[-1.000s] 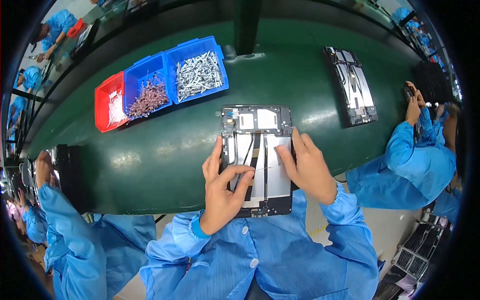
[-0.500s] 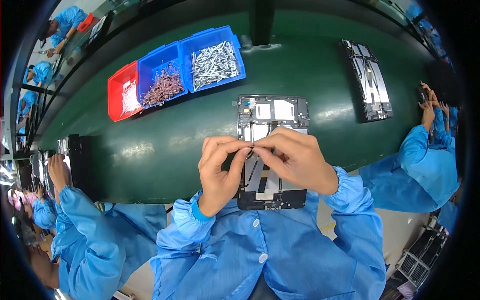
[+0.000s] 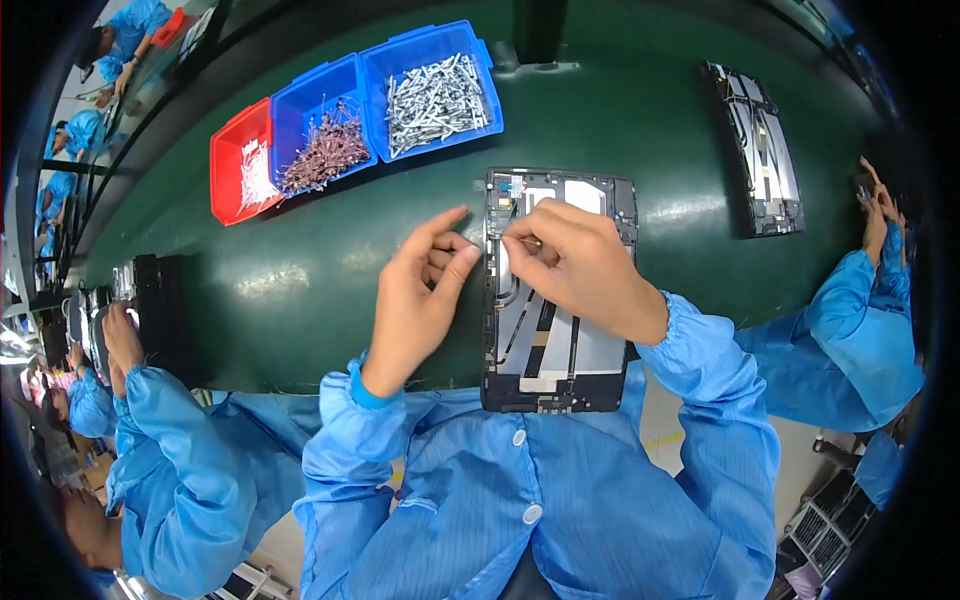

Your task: The person takes components from storage bins, inserts them into the edges of tablet frames by hand, presses them into place, and sets the tablets down on the assembly line.

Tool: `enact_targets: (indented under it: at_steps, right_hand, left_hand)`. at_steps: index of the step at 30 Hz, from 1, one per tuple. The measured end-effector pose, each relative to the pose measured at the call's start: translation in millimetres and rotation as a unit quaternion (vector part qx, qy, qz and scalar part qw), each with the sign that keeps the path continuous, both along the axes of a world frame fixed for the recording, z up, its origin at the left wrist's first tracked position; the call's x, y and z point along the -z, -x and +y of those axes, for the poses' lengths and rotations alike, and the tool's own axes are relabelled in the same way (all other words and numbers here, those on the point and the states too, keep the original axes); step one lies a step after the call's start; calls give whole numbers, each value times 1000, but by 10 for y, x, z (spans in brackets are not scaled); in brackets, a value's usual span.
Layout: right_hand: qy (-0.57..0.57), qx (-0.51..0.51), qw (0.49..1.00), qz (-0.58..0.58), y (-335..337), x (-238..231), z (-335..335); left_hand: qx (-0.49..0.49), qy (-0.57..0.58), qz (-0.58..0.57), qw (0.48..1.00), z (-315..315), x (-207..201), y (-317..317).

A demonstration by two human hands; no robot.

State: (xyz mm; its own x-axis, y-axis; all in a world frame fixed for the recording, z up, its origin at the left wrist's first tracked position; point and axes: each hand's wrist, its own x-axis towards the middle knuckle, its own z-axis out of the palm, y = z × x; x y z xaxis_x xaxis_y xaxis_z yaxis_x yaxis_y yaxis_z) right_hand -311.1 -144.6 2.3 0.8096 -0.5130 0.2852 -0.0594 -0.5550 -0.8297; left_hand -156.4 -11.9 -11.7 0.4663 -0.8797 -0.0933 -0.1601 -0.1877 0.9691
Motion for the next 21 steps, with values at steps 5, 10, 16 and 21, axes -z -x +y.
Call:
enact_targets:
  at_steps: [5, 10, 16, 21]
  right_hand:
    - [29, 4, 1000, -6, -39, 154, -20]
    - [69, 8, 998, 6, -42, 171, -18]
    - [99, 1, 995, 34, -35, 156, -11]
    - [144, 1, 990, -1, -50, 199, -18]
  left_hand:
    - [20, -92, 138, 986, -128, -38, -141]
    - [41, -118, 166, 978, -187, -31, -211]
    - [41, -121, 160, 979, -220, -34, -214]
    - [37, -125, 149, 980, -224, -37, -203]
